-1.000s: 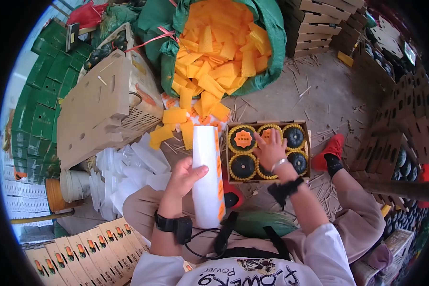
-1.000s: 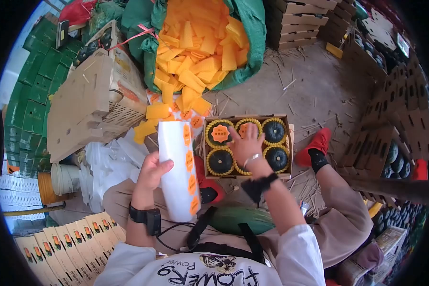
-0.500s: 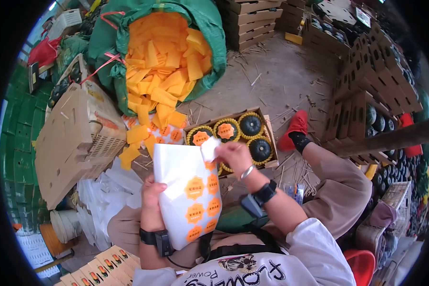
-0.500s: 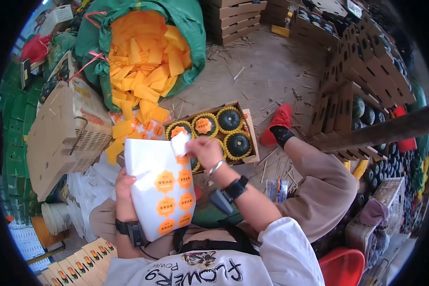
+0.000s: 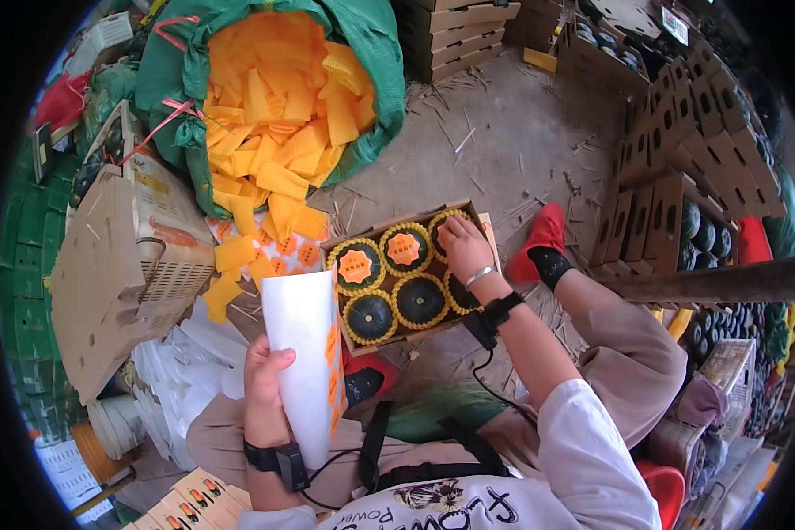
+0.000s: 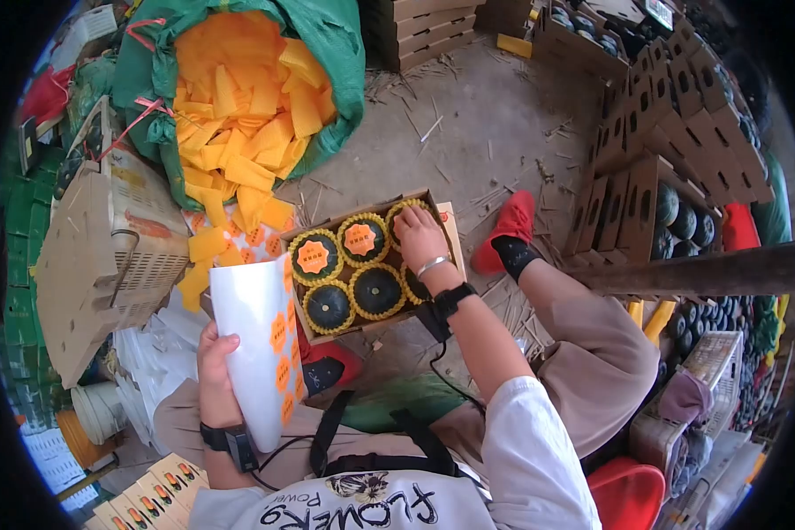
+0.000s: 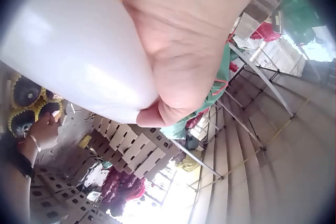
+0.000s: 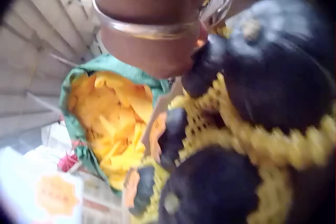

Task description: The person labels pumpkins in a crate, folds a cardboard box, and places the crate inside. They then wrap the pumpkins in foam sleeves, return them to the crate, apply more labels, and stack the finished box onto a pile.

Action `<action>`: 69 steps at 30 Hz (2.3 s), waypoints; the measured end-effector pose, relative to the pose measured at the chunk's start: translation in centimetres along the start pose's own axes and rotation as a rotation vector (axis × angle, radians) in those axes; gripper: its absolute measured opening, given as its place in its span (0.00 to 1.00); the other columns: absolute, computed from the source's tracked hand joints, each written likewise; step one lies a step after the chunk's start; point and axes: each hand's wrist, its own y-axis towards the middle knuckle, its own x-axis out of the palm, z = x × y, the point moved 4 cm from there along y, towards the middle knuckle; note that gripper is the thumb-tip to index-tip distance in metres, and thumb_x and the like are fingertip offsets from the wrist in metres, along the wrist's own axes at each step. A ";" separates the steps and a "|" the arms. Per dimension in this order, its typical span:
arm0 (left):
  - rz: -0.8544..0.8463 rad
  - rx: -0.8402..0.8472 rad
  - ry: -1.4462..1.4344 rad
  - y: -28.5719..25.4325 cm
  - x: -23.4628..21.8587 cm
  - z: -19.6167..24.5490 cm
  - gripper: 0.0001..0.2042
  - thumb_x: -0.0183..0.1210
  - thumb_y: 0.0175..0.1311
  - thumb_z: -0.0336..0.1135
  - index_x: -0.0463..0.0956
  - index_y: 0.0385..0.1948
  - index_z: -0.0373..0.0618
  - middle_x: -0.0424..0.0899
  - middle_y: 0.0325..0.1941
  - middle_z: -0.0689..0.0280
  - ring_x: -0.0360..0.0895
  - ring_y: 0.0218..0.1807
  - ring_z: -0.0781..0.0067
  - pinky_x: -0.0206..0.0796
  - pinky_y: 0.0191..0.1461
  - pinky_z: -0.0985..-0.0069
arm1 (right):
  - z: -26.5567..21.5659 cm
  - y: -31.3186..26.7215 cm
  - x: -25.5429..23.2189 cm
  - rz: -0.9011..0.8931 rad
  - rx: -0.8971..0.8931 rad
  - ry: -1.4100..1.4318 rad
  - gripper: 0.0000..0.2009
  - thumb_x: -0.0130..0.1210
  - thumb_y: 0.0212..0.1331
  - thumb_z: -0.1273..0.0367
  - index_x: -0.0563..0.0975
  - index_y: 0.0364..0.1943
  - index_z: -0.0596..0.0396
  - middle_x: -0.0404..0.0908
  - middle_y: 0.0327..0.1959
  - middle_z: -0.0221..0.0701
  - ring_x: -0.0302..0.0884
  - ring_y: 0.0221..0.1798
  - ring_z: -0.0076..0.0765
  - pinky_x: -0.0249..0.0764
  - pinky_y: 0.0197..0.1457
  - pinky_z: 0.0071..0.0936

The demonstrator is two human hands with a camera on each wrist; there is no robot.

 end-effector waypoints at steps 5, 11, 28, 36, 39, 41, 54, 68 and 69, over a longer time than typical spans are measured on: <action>0.041 0.033 0.044 -0.3 1.0 1.2 0.13 0.55 0.47 0.25 0.74 0.37 0.34 0.80 0.36 0.58 0.78 0.36 0.70 0.70 0.43 0.73 | 0.0 -0.8 -0.3 0.035 0.024 -0.104 0.20 0.55 0.52 0.61 0.70 0.53 0.32 0.62 0.57 0.46 0.63 0.58 0.50 0.62 0.60 0.38; 0.022 0.054 0.069 0.0 0.3 0.7 0.13 0.56 0.50 0.27 0.74 0.38 0.33 0.80 0.35 0.59 0.78 0.35 0.70 0.71 0.42 0.74 | -1.7 -0.3 -1.1 -0.138 0.219 -0.118 0.20 0.52 0.54 0.59 0.70 0.53 0.33 0.58 0.58 0.50 0.56 0.60 0.54 0.59 0.59 0.41; -0.161 -0.028 -0.057 -3.0 2.5 -1.1 0.27 0.53 0.41 0.23 0.65 0.50 0.32 0.77 0.44 0.54 0.77 0.45 0.60 0.69 0.50 0.68 | -18.6 -7.9 -12.0 -0.154 0.351 1.564 0.08 0.55 0.56 0.72 0.78 0.34 0.66 0.81 0.29 0.30 0.77 0.30 0.21 0.75 0.36 0.18; -0.042 -0.034 0.097 -2.2 1.1 -0.1 0.19 0.50 0.41 0.20 0.71 0.42 0.29 0.79 0.39 0.55 0.78 0.40 0.63 0.70 0.47 0.70 | -5.1 -9.4 -7.6 0.370 0.517 0.490 0.07 0.58 0.46 0.69 0.77 0.26 0.59 0.80 0.26 0.38 0.79 0.24 0.36 0.74 0.29 0.26; -0.018 -0.001 0.110 -2.4 1.1 0.3 0.17 0.51 0.43 0.21 0.72 0.40 0.30 0.79 0.38 0.58 0.77 0.38 0.68 0.69 0.45 0.72 | -2.3 -9.8 -7.5 0.349 0.307 0.036 0.04 0.54 0.45 0.69 0.73 0.21 0.54 0.76 0.21 0.35 0.77 0.25 0.41 0.73 0.29 0.35; -0.051 0.004 0.141 -2.3 1.5 0.3 0.17 0.51 0.44 0.22 0.72 0.41 0.31 0.79 0.38 0.59 0.77 0.39 0.68 0.69 0.46 0.72 | -1.9 -9.9 -4.8 0.241 0.257 -0.059 0.04 0.53 0.45 0.69 0.72 0.21 0.53 0.76 0.21 0.33 0.77 0.25 0.39 0.73 0.28 0.34; -0.040 0.027 0.237 -1.8 2.2 0.4 0.15 0.55 0.52 0.26 0.71 0.43 0.31 0.78 0.41 0.59 0.75 0.42 0.71 0.67 0.48 0.73 | -2.4 -9.9 -1.5 -0.003 0.239 -0.006 0.24 0.49 0.57 0.58 0.66 0.57 0.51 0.57 0.62 0.47 0.50 0.66 0.50 0.50 0.66 0.36; -0.290 0.126 0.121 -2.7 3.7 -1.3 0.18 0.62 0.52 0.30 0.71 0.45 0.37 0.78 0.42 0.64 0.75 0.42 0.75 0.68 0.46 0.76 | -20.9 -8.8 -13.9 -0.140 0.171 1.062 0.18 0.60 0.50 0.65 0.75 0.43 0.63 0.79 0.33 0.45 0.79 0.34 0.41 0.74 0.38 0.27; -0.304 0.150 0.224 -3.1 4.1 -1.7 0.18 0.62 0.51 0.30 0.71 0.44 0.37 0.78 0.41 0.64 0.75 0.41 0.76 0.68 0.45 0.76 | -20.5 -8.8 -13.1 -0.141 0.204 1.109 0.17 0.60 0.51 0.65 0.75 0.41 0.64 0.79 0.31 0.43 0.79 0.31 0.38 0.74 0.37 0.25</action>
